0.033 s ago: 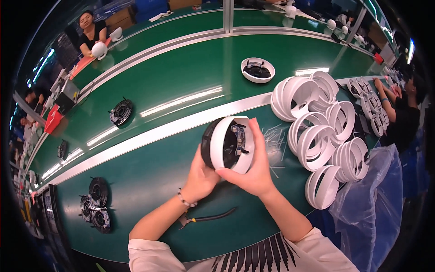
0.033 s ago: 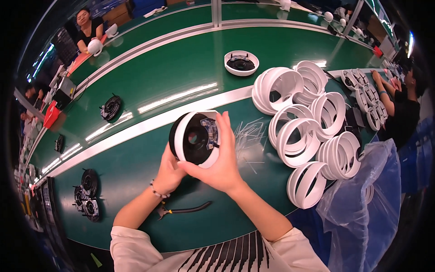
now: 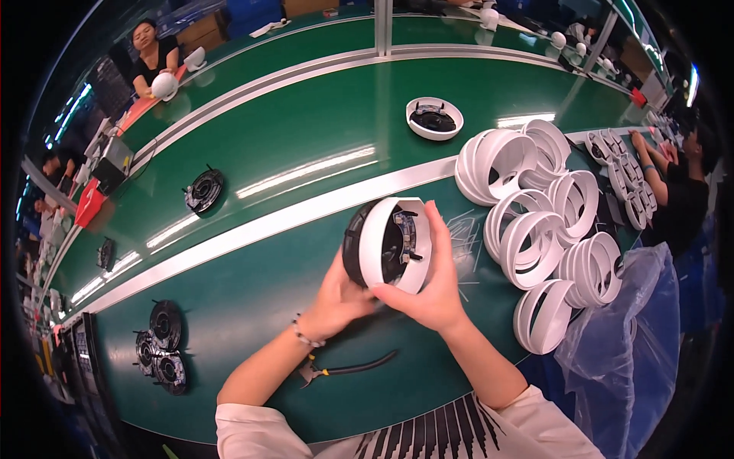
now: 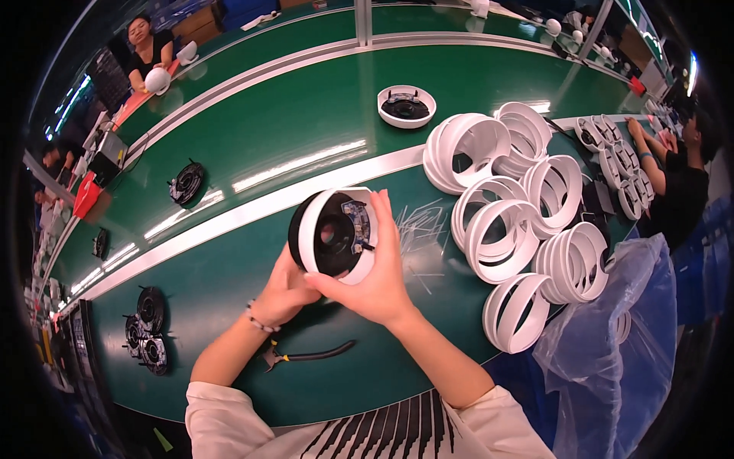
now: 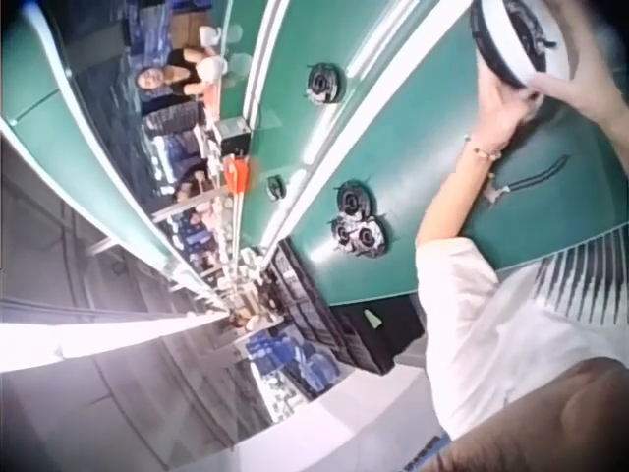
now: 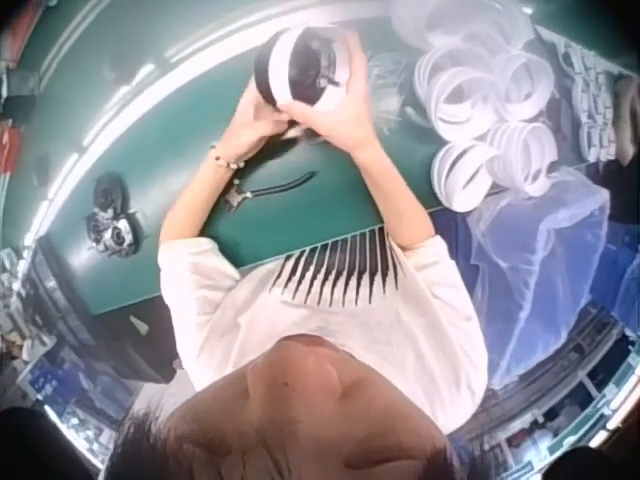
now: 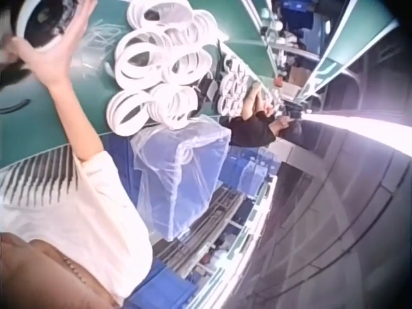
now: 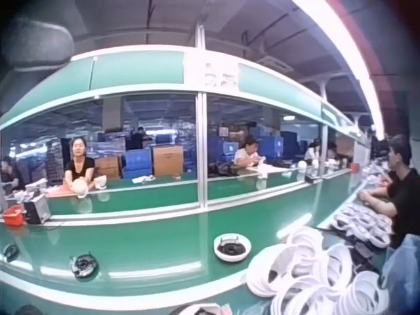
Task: Assembling light components by inserting black bases into white plastic housings and organizing the completed parts.
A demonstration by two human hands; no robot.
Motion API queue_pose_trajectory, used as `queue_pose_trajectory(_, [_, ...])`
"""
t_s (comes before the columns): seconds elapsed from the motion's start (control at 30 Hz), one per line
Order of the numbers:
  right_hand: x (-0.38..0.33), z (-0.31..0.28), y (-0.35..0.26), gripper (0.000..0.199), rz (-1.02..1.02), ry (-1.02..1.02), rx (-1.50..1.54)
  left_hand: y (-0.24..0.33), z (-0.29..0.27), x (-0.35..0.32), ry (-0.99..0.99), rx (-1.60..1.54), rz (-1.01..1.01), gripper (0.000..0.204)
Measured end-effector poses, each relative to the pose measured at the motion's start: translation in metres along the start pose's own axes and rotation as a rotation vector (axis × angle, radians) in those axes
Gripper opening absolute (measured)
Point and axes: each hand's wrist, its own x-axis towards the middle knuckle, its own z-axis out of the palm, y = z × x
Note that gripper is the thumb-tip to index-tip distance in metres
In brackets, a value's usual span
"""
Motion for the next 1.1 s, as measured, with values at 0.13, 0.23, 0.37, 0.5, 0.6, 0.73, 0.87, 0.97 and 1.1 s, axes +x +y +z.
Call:
queue_pose_trajectory(0.13, [-0.001, -0.008, -0.007, 0.110, -0.025, -0.157, 0.067, 0.015, -0.011, 0.010, -0.009, -0.625, -0.391, 0.063])
queue_pose_trajectory(0.23, [-0.006, -0.001, -0.019, 0.115, -0.155, -0.208, -0.138, 0.011, -0.013, 0.013, 0.135, -0.484, -0.416, 0.061])
queue_pose_trajectory(0.37, [-0.006, -0.004, -0.014, 0.113, -0.014, -0.215, 0.021, 0.006, -0.006, 0.013, 0.193, -0.428, -0.322, 0.053])
queue_pose_trajectory(0.5, [-0.005, 0.000, -0.021, 0.109, -0.274, -0.240, -0.234, 0.006, -0.001, 0.005, 0.250, -0.475, -0.283, 0.051])
queue_pose_trajectory(0.6, [-0.003, 0.000, -0.019, 0.107, -0.295, -0.246, -0.118, 0.010, 0.004, 0.002, 0.241, -0.424, -0.269, 0.052])
queue_pose_trajectory(0.73, [-0.006, 0.003, -0.021, 0.108, -0.281, -0.220, -0.190, 0.014, 0.000, 0.001, 0.124, -0.434, -0.300, 0.085])
queue_pose_trajectory(0.87, [-0.004, -0.001, -0.024, 0.109, -0.288, -0.280, -0.239, 0.019, -0.007, 0.000, 0.064, -0.465, -0.330, 0.092])
queue_pose_trajectory(0.97, [-0.001, -0.004, -0.023, 0.110, -0.288, -0.329, -0.273, 0.017, -0.010, 0.001, 0.092, -0.377, -0.381, 0.092])
queue_pose_trajectory(1.1, [0.002, -0.004, -0.019, 0.110, -0.284, -0.315, -0.261, 0.011, -0.011, -0.002, 0.060, -0.434, -0.312, 0.067])
